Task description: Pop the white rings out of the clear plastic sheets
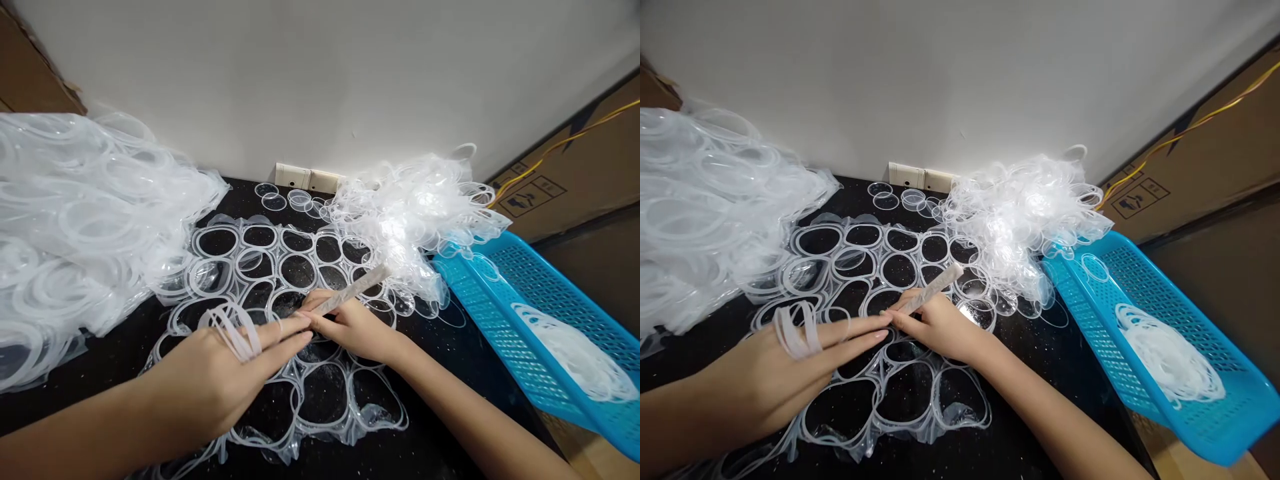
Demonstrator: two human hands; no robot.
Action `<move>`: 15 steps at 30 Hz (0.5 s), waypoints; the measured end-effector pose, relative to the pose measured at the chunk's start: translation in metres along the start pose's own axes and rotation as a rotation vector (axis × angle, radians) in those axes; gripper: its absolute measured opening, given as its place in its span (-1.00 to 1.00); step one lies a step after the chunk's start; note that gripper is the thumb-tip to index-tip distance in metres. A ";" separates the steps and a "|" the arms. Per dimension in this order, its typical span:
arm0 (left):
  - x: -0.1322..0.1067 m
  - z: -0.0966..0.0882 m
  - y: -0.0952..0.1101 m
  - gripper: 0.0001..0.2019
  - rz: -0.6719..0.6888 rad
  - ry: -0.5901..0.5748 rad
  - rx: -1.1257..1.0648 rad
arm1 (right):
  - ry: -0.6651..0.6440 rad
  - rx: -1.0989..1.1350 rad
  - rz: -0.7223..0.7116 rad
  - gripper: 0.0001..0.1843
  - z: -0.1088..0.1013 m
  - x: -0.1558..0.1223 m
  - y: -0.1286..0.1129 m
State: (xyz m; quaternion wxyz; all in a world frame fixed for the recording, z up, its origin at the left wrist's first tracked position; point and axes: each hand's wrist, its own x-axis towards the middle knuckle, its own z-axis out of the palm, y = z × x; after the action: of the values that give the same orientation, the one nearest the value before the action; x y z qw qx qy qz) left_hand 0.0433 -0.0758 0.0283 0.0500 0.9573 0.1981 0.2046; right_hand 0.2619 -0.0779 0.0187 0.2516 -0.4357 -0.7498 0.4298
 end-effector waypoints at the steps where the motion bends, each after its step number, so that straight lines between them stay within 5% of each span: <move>1: -0.004 0.006 0.002 -0.53 0.028 -0.031 0.091 | -0.004 -0.028 -0.020 -0.75 0.000 0.000 0.000; 5: -0.015 0.023 0.010 -0.53 -0.042 -0.191 0.355 | -0.011 -0.165 -0.081 -0.77 0.002 -0.002 -0.002; 15: -0.029 0.049 0.016 -0.51 -0.165 -0.287 0.298 | -0.042 -0.290 -0.138 -0.75 0.005 -0.002 -0.011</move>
State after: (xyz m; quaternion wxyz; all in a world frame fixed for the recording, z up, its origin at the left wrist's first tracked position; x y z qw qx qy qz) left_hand 0.0444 -0.1028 -0.0242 -0.0478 0.9539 0.2948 0.0298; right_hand 0.2540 -0.0847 0.0254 0.1994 -0.4060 -0.8372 0.3076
